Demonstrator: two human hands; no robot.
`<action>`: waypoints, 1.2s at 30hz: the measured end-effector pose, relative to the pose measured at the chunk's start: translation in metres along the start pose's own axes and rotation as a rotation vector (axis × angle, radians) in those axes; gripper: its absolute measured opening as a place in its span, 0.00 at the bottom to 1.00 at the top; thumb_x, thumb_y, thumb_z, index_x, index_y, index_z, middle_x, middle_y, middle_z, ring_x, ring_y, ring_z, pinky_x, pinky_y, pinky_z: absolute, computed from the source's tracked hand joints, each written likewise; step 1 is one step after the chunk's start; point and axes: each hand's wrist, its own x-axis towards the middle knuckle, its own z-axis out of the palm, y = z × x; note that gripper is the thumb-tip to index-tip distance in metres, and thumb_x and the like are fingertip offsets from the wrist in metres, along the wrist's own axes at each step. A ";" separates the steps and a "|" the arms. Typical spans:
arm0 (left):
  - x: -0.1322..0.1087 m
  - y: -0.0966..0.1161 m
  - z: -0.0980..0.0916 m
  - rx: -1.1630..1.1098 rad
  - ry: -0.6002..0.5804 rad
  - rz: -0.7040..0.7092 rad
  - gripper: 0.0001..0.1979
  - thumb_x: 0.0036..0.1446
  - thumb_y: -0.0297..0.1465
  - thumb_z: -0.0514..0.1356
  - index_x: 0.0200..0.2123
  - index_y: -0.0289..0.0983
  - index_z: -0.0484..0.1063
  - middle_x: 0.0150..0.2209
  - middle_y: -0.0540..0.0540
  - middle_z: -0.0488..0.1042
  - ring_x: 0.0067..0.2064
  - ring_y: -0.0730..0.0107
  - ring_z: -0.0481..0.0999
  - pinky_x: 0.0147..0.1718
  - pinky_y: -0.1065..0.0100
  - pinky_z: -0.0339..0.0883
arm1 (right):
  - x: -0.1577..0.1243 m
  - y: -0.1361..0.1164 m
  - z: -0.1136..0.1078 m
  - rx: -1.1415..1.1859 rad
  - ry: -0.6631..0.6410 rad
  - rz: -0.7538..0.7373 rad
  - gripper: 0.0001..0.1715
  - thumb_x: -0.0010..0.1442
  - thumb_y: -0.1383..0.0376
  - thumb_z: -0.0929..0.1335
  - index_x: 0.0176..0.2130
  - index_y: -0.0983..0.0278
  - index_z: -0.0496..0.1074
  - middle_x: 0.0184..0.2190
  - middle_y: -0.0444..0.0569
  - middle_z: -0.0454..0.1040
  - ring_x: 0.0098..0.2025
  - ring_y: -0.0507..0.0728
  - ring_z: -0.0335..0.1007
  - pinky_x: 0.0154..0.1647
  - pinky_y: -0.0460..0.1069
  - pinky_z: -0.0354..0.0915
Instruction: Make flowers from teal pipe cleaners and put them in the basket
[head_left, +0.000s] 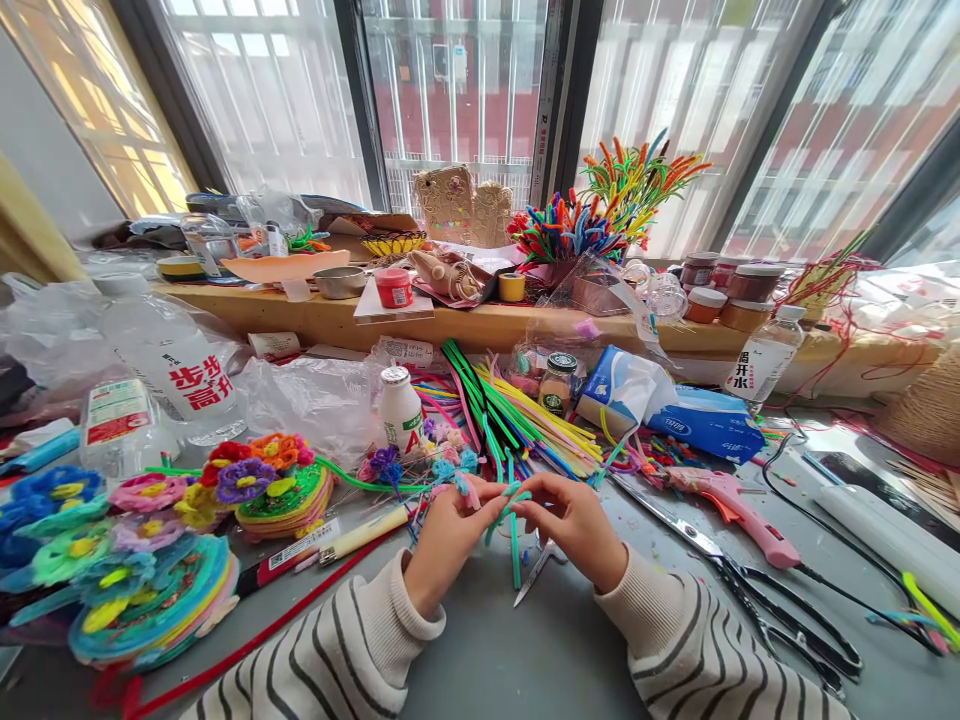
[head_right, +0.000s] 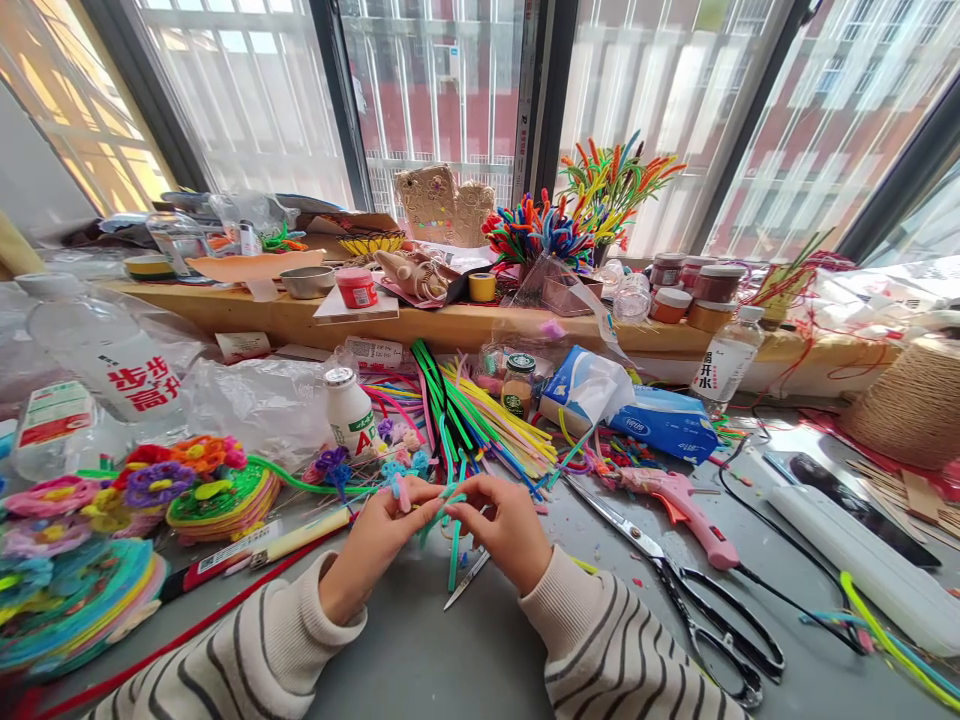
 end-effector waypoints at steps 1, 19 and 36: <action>0.000 0.000 0.000 0.002 -0.037 0.000 0.13 0.43 0.35 0.55 0.31 0.35 0.72 0.29 0.45 0.72 0.33 0.67 0.69 0.34 0.68 0.60 | 0.000 0.001 0.000 0.049 0.019 0.010 0.10 0.46 0.60 0.65 0.28 0.65 0.65 0.17 0.41 0.63 0.17 0.47 0.60 0.14 0.41 0.60; -0.005 0.006 0.002 -0.055 -0.081 -0.021 0.12 0.44 0.33 0.54 0.32 0.35 0.71 0.32 0.44 0.72 0.35 0.67 0.69 0.35 0.68 0.63 | -0.001 0.001 0.001 -0.066 0.037 -0.070 0.06 0.48 0.63 0.63 0.27 0.65 0.63 0.23 0.44 0.64 0.25 0.49 0.62 0.20 0.43 0.65; -0.009 0.008 0.008 -0.042 -0.024 -0.010 0.11 0.42 0.34 0.56 0.30 0.36 0.69 0.31 0.45 0.72 0.32 0.68 0.71 0.32 0.68 0.66 | -0.002 0.002 0.003 -0.006 0.125 -0.001 0.07 0.49 0.63 0.61 0.26 0.65 0.62 0.20 0.43 0.64 0.20 0.48 0.63 0.19 0.43 0.64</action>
